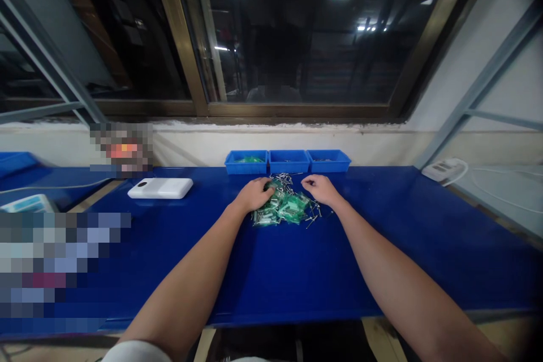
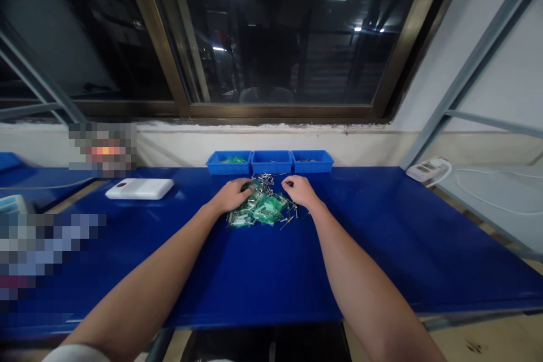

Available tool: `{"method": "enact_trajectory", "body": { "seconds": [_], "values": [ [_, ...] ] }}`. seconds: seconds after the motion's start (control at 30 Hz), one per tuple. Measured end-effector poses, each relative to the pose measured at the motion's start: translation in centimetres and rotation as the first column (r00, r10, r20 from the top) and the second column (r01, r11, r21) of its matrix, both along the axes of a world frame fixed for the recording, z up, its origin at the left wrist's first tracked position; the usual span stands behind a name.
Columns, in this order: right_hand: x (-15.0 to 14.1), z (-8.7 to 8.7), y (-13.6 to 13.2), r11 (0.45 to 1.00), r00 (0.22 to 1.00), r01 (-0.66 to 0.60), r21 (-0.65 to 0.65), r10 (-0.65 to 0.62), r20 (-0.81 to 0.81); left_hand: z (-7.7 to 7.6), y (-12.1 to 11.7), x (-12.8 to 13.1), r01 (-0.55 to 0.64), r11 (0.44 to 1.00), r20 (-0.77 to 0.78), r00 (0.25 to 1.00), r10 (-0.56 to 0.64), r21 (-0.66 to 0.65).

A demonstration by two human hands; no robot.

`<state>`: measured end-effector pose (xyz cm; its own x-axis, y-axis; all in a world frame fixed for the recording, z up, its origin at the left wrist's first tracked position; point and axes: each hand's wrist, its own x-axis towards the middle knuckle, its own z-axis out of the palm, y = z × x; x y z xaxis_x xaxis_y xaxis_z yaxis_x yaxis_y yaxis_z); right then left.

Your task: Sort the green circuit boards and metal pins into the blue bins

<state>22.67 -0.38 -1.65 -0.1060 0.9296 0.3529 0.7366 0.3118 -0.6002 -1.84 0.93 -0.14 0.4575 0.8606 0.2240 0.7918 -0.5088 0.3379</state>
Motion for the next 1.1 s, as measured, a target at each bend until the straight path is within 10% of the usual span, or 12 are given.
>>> {"method": "enact_trajectory", "body": {
  "seconds": [0.37, 0.8, 1.1],
  "values": [
    [3.0, 4.6, -2.3, 0.944, 0.98, 0.063, -0.323, 0.003, 0.201, -0.1, 0.0, 0.0, -0.006, 1.0, 0.019, 1.0, 0.005, 0.013],
    [2.5, 4.0, -2.9, 0.904, 0.966, 0.004, -0.427, 0.107, 0.234, -0.2, 0.0, -0.2, -0.044, 0.996, 0.061, 0.997, 0.04, 0.074],
    [2.1, 3.2, -2.0, 0.989, 0.99, 0.089, -0.116, -0.075, 0.123, 1.4, -1.1, 0.7, 0.063, 0.958, 0.04, 0.996, -0.077, 0.279]
  ]
}}
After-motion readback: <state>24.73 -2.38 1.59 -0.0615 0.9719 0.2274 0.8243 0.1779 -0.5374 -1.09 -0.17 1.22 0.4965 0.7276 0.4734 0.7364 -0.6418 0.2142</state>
